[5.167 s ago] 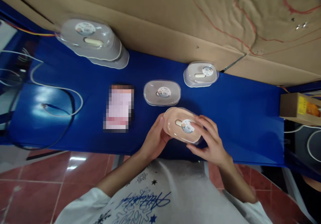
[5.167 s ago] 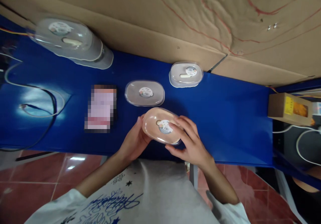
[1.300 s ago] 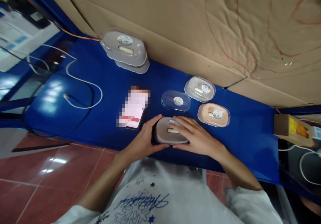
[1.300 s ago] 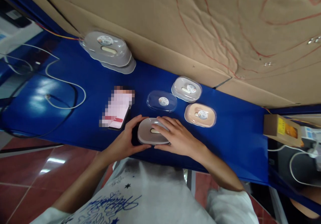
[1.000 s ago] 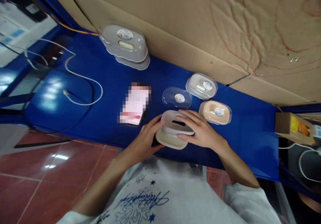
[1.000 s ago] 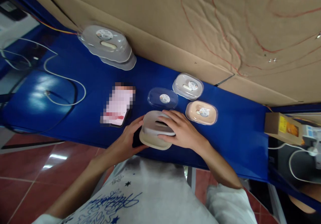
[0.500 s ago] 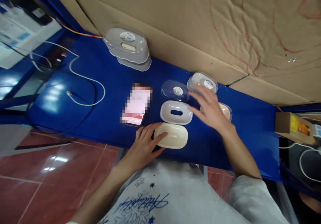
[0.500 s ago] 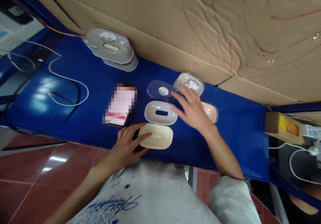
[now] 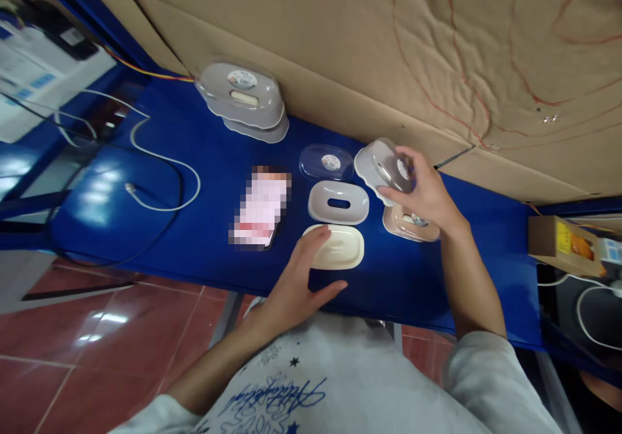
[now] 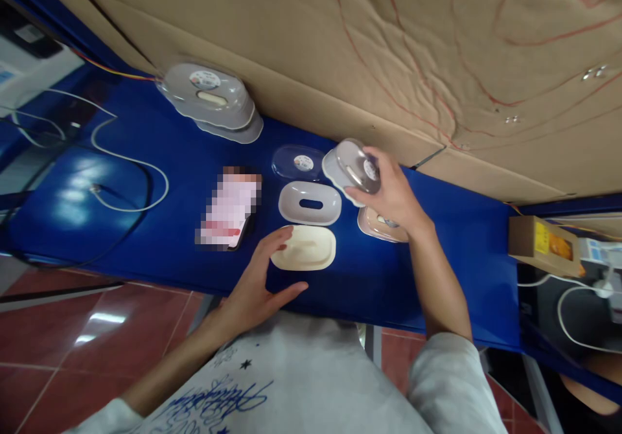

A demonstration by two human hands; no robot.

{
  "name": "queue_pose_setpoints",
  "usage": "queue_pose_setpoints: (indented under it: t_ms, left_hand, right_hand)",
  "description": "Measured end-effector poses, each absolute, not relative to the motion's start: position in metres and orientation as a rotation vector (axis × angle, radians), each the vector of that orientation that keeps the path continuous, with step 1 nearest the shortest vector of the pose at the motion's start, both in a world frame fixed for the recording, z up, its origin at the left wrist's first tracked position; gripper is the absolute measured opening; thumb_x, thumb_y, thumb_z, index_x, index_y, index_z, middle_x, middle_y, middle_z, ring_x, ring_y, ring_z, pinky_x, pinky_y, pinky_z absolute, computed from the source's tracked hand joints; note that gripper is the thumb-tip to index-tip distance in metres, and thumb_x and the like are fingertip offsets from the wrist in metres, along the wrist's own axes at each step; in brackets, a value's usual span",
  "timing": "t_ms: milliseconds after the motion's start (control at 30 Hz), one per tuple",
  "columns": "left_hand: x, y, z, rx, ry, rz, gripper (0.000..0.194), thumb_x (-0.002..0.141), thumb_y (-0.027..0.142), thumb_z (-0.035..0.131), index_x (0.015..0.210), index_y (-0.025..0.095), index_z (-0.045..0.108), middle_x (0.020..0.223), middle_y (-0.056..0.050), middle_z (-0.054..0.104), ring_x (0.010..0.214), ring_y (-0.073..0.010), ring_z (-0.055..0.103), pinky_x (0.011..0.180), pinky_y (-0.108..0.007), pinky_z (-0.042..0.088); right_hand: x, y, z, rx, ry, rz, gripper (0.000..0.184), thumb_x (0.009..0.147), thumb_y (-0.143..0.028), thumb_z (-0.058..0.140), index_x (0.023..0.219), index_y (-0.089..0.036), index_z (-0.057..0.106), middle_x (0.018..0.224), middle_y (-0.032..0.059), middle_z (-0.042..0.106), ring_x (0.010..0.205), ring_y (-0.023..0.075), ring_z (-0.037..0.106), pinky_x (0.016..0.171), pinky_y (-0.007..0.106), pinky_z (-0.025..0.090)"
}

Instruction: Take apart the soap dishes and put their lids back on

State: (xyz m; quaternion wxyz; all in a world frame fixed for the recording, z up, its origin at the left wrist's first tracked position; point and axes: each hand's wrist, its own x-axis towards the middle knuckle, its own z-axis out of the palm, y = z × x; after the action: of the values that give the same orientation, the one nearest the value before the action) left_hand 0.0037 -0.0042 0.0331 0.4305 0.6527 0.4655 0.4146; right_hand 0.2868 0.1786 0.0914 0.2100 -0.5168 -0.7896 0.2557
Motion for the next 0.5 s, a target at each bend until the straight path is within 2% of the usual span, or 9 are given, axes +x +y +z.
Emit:
queue_pose_setpoints:
  t_ms: [67,167,233,333,400,500]
  left_hand:
    - [0.013,0.003,0.036,1.261,0.955,1.154,0.101,0.091,0.04,0.086,0.168,0.048,0.02,0.172,-0.013,0.037,0.149,-0.0345,0.053,0.119,-0.056,0.05]
    - [0.028,0.019,0.042,0.843,0.721,1.161,0.117,0.083,0.043,0.093,0.167,0.052,0.013,0.172,-0.011,0.039,0.145,-0.0336,0.058,0.117,-0.055,0.053]
    - [0.036,0.028,0.046,0.651,0.73,1.167,0.114,0.081,0.039,0.094,0.165,0.047,0.018,0.164,-0.01,0.049,0.139,-0.0313,0.062,0.114,-0.053,0.055]
    - [0.041,0.034,0.049,0.441,0.77,1.14,0.106,0.078,0.032,0.095,0.161,0.041,0.03,0.151,-0.008,0.06,0.133,-0.0291,0.064,0.109,-0.047,0.059]
    - [0.042,0.033,0.049,0.343,0.723,1.071,0.105,0.074,0.029,0.096,0.159,0.04,0.035,0.152,-0.007,0.059,0.133,-0.0303,0.064,0.105,-0.046,0.061]
    - [0.039,0.027,0.047,0.28,0.648,0.979,0.098,0.072,0.031,0.096,0.156,0.036,0.045,0.147,-0.008,0.063,0.129,-0.0328,0.067,0.102,-0.047,0.062]
  right_hand:
    - [0.279,0.154,0.105,-1.316,-2.223,0.902,0.085,0.087,-0.065,0.083,0.156,-0.033,0.045,0.157,0.0091,0.058,0.135,0.0372,0.062,0.113,0.06,0.054]
    - [0.27,0.127,0.115,-1.126,-2.34,1.17,0.094,0.083,-0.066,0.087,0.159,-0.033,0.043,0.158,0.0095,0.058,0.137,0.0362,0.063,0.115,0.055,0.054]
    - [0.268,0.123,0.115,-1.077,-2.326,1.26,0.094,0.084,-0.068,0.085,0.161,-0.034,0.042,0.161,0.0094,0.057,0.14,0.0354,0.062,0.118,0.053,0.053]
    - [0.27,0.133,0.109,-1.075,-2.217,1.34,0.083,0.093,-0.07,0.074,0.162,-0.036,0.041,0.163,0.0083,0.056,0.143,0.0337,0.06,0.118,0.052,0.053]
    - [0.274,0.148,0.104,-1.129,-2.231,1.264,0.08,0.095,-0.068,0.072,0.162,-0.038,0.041,0.163,0.0072,0.055,0.146,0.0332,0.058,0.121,0.053,0.051]
    - [0.285,0.177,0.095,-1.291,-2.343,0.893,0.078,0.094,-0.063,0.075,0.16,-0.036,0.044,0.164,0.0078,0.054,0.151,0.0355,0.053,0.128,0.058,0.041]
